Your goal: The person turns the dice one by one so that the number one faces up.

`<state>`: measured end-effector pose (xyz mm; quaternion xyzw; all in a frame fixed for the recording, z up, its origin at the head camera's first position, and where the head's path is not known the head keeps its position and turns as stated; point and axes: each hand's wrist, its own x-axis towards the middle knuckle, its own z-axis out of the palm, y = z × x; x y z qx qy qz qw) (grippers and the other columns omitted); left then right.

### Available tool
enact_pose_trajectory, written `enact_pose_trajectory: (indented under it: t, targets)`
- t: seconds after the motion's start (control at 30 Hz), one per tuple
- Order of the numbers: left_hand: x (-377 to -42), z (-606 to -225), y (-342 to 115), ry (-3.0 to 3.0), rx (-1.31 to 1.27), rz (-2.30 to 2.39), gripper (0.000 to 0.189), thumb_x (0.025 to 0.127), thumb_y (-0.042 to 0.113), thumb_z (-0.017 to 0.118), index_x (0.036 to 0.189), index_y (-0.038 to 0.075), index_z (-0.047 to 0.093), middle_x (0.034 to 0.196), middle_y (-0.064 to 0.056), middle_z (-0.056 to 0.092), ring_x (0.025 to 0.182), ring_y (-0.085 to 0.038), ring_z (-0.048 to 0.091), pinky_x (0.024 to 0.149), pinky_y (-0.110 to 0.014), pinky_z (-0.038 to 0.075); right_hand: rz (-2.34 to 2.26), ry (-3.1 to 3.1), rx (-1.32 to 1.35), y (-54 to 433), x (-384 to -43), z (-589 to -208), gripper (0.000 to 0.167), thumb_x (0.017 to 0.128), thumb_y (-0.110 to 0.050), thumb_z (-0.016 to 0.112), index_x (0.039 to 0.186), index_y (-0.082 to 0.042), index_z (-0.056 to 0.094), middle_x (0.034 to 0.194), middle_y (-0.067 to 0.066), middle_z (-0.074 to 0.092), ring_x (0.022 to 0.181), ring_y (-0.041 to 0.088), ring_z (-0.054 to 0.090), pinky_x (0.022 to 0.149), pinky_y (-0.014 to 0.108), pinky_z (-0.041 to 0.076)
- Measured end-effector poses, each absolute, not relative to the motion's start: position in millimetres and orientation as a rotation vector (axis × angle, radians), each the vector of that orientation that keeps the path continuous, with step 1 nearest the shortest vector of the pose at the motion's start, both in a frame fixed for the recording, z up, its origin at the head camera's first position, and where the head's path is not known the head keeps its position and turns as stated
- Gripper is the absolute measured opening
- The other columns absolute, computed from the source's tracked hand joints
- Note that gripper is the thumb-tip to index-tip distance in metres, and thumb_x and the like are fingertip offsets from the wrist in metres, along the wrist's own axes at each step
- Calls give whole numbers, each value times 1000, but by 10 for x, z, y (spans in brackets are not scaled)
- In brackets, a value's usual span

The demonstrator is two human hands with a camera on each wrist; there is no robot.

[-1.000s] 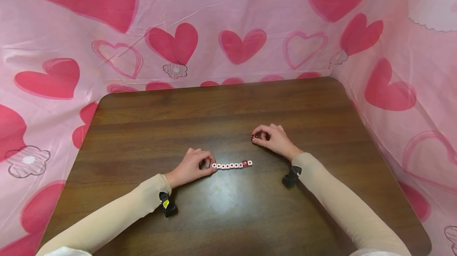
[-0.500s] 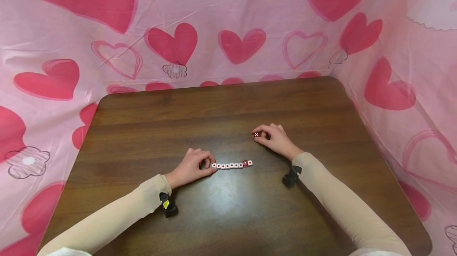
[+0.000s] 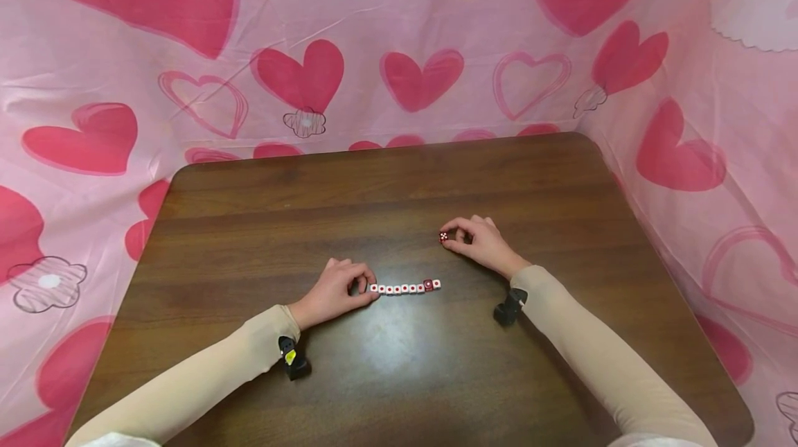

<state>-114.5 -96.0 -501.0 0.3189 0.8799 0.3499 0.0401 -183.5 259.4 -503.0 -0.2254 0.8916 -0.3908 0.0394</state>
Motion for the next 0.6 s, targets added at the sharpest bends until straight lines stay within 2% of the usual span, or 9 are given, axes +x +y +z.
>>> enact_pose_trajectory:
  t: [0.17, 0.4, 0.6]
  targets:
    - [-1139, -5006, -952, 2712, 977, 1060, 21, 89, 32, 84, 92, 24, 65, 72, 18, 54, 71, 0, 38, 81, -35, 28, -1162, 2742, -653, 2587, -1821, -5010, 22, 99, -21, 73, 121, -18, 75, 79, -9, 60, 77, 14, 47, 81, 38, 26]
    - [-1132, -5000, -946, 2711, 972, 1063, 21, 89, 32, 84, 92, 23, 65, 72, 16, 55, 71, -1, 38, 81, -35, 28, -1122, 2727, -632, 2595, -1816, -4992, 28, 96, -23, 77, 123, -18, 75, 80, -7, 60, 79, 16, 47, 82, 39, 26]
    - [-1134, -5019, -948, 2719, 980, 1070, 21, 89, 33, 83, 92, 25, 64, 72, 18, 52, 71, -3, 39, 81, -35, 28, -1089, 2732, -636, 2550, -1827, -4951, 33, 97, -32, 76, 127, -20, 72, 79, -7, 59, 79, 18, 48, 82, 40, 26]
